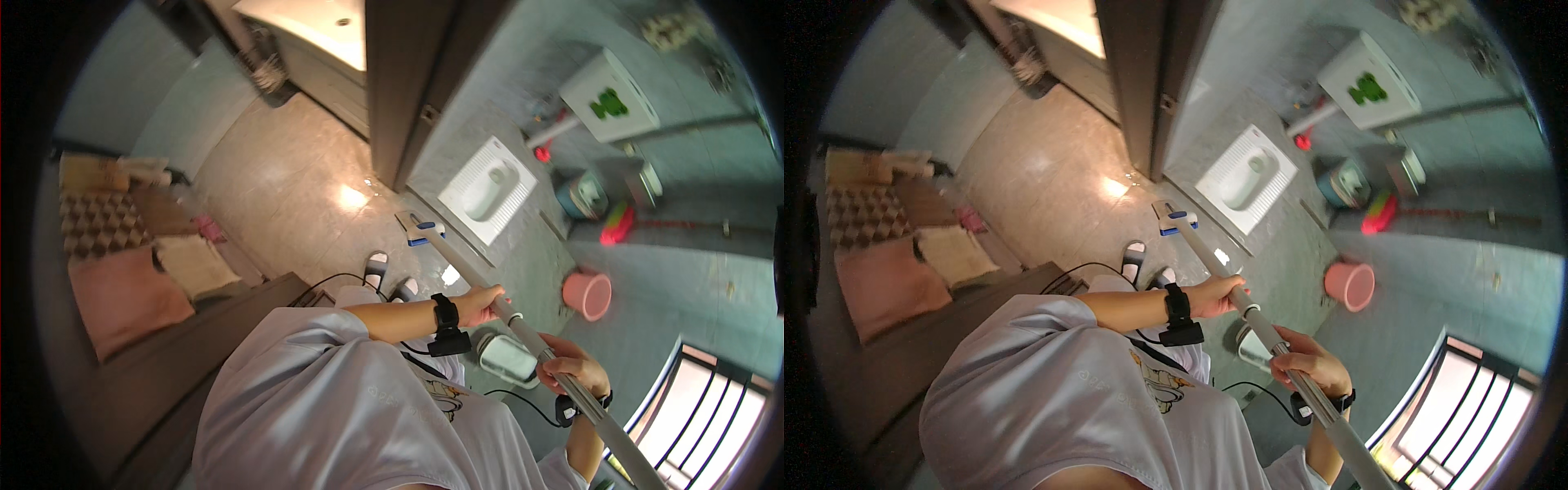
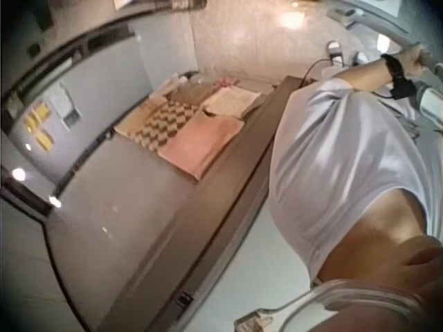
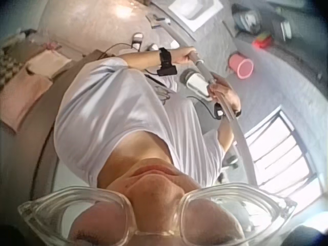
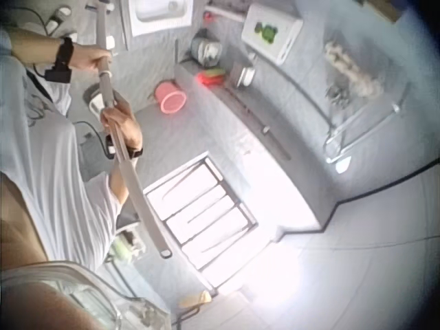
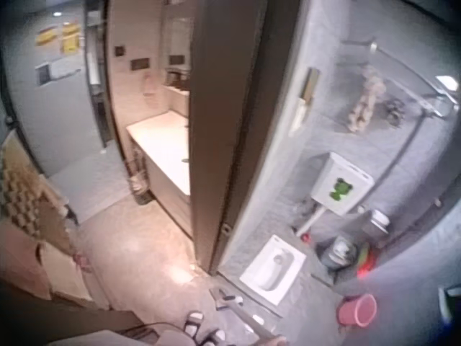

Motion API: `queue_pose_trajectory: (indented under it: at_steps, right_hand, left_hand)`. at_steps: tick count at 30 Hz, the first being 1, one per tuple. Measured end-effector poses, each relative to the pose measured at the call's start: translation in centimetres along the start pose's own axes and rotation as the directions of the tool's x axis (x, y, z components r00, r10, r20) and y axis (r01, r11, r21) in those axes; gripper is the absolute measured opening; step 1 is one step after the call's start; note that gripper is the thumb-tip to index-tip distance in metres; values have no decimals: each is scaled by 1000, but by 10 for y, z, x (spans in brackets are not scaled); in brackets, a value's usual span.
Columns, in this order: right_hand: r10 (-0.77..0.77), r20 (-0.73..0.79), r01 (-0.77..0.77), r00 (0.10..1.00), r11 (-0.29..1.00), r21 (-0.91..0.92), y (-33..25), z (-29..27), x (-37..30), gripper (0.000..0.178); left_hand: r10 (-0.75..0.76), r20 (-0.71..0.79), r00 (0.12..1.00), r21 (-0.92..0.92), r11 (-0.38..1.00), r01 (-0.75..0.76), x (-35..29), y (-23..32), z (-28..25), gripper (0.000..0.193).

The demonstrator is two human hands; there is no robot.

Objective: Mop the floor of the bathroom and living area using a flat mop.

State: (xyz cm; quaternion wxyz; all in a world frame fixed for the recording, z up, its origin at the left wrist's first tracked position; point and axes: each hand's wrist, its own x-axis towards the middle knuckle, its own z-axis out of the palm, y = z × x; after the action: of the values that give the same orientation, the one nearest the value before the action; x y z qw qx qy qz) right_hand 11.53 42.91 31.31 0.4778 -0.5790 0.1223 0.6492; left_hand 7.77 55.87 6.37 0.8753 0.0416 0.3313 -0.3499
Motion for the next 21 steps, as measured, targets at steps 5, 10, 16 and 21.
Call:
queue_pose_trajectory:
  at_steps: [5, 10, 16, 21]
  right_hand:
    - [67, 94, -51, 993, 985, -166, -32, 9, 58, 55]
    - [74, 307, 8, 949, 966, -257, -59, 40, 132, 52]
    - [36, 387, 94, 921, 945, -313, -123, 124, 224, 51]
    - [85, 413, 96, 907, 913, -397, -175, 214, 305, 56]
  left_hand:
    - [270, -16, 963, -96, 958, -270, -8, 41, -38, 15]
    - [488, -213, 847, -167, 836, -523, -49, 91, -90, 16]
    - [597, -384, 704, -176, 701, -691, -123, 196, -149, 19]
    - [664, -399, 632, -245, 588, -771, -198, 286, -204, 20]
